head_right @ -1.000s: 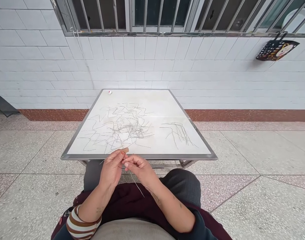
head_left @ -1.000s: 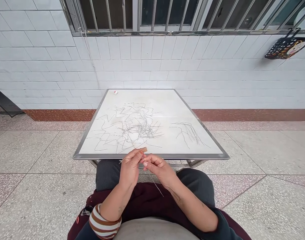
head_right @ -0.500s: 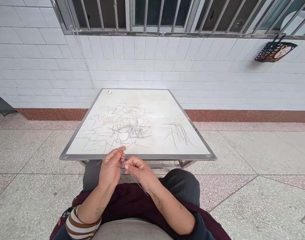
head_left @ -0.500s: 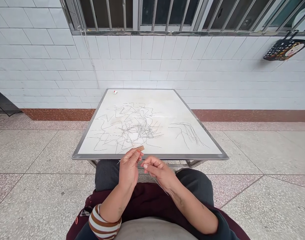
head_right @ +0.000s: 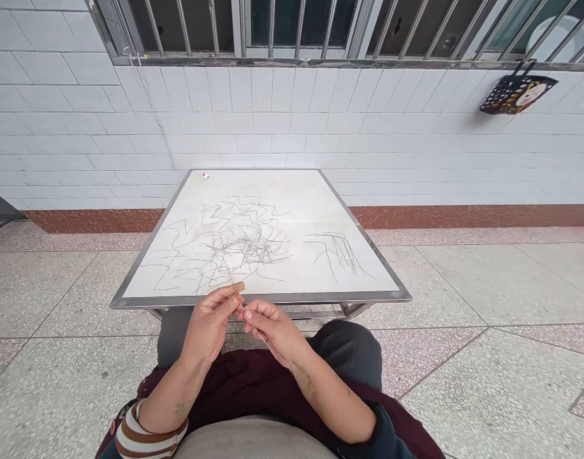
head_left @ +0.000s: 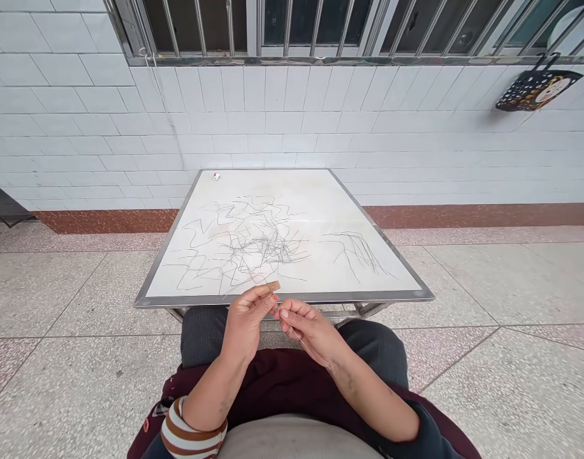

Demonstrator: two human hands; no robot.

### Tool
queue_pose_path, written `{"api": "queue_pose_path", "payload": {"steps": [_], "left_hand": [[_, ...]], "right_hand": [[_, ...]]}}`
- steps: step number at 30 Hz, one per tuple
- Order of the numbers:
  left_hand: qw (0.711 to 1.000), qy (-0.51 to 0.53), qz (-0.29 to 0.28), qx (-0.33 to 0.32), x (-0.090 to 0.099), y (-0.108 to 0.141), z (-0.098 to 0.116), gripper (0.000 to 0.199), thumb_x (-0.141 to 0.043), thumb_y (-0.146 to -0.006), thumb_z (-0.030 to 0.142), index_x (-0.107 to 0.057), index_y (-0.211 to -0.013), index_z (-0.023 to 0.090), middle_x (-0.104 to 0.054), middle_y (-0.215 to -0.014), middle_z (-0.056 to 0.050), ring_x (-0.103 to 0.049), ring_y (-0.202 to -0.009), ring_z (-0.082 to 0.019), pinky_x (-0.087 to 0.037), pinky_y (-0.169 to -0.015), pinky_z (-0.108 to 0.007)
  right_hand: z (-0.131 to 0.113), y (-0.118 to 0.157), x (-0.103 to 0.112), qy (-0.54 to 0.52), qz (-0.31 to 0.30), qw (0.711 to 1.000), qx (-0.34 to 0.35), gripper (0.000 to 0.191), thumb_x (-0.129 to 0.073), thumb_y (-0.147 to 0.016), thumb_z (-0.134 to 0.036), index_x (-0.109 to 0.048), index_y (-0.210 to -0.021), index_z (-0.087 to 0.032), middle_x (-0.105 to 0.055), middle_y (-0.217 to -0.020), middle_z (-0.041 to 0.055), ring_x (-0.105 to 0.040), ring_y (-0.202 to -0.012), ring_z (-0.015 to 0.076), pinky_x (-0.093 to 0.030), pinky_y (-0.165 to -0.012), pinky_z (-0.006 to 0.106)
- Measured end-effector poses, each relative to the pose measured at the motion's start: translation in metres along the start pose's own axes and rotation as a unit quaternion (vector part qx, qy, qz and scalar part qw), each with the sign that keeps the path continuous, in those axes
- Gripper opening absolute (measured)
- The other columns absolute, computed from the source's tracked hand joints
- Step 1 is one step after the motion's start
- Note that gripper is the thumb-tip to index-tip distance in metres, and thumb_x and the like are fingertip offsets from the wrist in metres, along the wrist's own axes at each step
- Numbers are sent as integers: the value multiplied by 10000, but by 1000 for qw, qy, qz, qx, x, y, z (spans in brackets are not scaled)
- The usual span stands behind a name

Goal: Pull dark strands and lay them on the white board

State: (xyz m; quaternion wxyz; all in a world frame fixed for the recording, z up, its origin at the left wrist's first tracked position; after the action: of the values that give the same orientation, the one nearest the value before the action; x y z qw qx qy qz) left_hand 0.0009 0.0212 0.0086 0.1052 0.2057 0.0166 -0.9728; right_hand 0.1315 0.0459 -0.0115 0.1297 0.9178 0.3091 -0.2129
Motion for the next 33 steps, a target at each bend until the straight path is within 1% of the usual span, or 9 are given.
{"api": "queue_pose_path", "payload": {"steps": [6, 10, 12, 15, 17, 19, 25, 30, 33], "left_hand": [[1000, -17, 11, -15, -1, 0, -1, 207, -717, -749, 253, -727, -939, 172, -594, -669, 12, -531, -604, -94, -447, -640, -252], [998, -10, 55, -34, 2, -3, -1, 181, -718, -746, 257, -724, -907, 173, -600, -710, 9, -519, -613, -82, -431, -617, -228], [997, -13, 67, -36, 3, -5, -2, 185, -720, -743, 262, -724, -903, 168, -594, -696, 8, -513, -622, -83, -428, -611, -221], [997, -18, 70, -29, 2, -5, -3, 190, -720, -740, 269, -721, -897, 162, -572, -649, 17, -509, -612, -85, -429, -603, -217], [997, -20, 71, -25, 1, -5, -3, 199, -722, -736, 271, -718, -899, 158, -573, -651, 16, -514, -614, -86, -432, -600, -215], [997, -17, 72, -22, -1, -4, -4, 201, -722, -735, 275, -713, -895, 153, -582, -674, 9, -525, -627, -88, -438, -601, -214], [999, -7, 38, -9, -9, -1, -6, 265, -712, -756, 278, -691, -995, 165, -589, -712, 10, -557, -647, -90, -455, -629, -218], [998, 21, 53, -17, -11, 0, -9, 292, -720, -753, 273, -684, -1024, 172, -593, -724, 12, -573, -656, -93, -467, -671, -237], [998, 17, 54, -27, -10, -2, -10, 295, -715, -757, 275, -682, -1033, 175, -585, -715, 15, -581, -656, -97, -472, -681, -244]], "right_hand": [[5, -1, 3, -6, -29, 1000, -4, 229, -625, -857, -392, -636, -808, -168, -523, -655, -10, -373, -542, 69, -228, -488, 210], [12, -4, 10, 67, -10, 994, 86, 176, -580, -886, -374, -626, -982, -234, -572, -807, 8, -439, -570, 82, -313, -470, 199], [12, -4, 14, 155, 18, 973, 172, 208, -623, -859, -315, -611, -1064, -278, -573, -917, 20, -504, -658, 107, -402, -510, 219], [7, -2, 13, 302, 49, 905, 295, 240, -658, -829, -226, -637, -1060, -291, -589, -948, 30, -556, -761, 140, -487, -624, 273], [5, 0, 12, 361, 66, 866, 339, 210, -645, -838, -197, -656, -1029, -283, -622, -904, 31, -575, -784, 156, -502, -668, 296], [5, 1, 12, 377, 91, 852, 351, 183, -624, -854, -194, -661, -1012, -278, -644, -893, 34, -586, -798, 166, -505, -668, 302], [15, 0, 21, 338, 150, 866, 336, 120, -587, -880, -210, -662, -951, -271, -644, -887, 37, -599, -792, 169, -511, -671, 313], [18, -2, 21, 280, 145, 890, 328, 159, -647, -839, -232, -619, -992, -270, -622, -892, 27, -604, -801, 165, -509, -677, 303], [19, -2, 19, 275, 146, 891, 330, 114, -638, -846, -225, -616, -951, -265, -607, -867, 17, -585, -774, 151, -490, -664, 289]]}}
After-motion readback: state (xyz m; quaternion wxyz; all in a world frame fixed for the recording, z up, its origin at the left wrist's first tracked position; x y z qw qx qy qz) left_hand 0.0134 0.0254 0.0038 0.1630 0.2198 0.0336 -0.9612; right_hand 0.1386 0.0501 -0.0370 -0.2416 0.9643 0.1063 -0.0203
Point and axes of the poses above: each hand's wrist, its own y-axis away from the middle knuckle, its own x-axis out of the back of the hand, z = x × y, the point moved 2 cm from there along -y, towards the middle knuckle
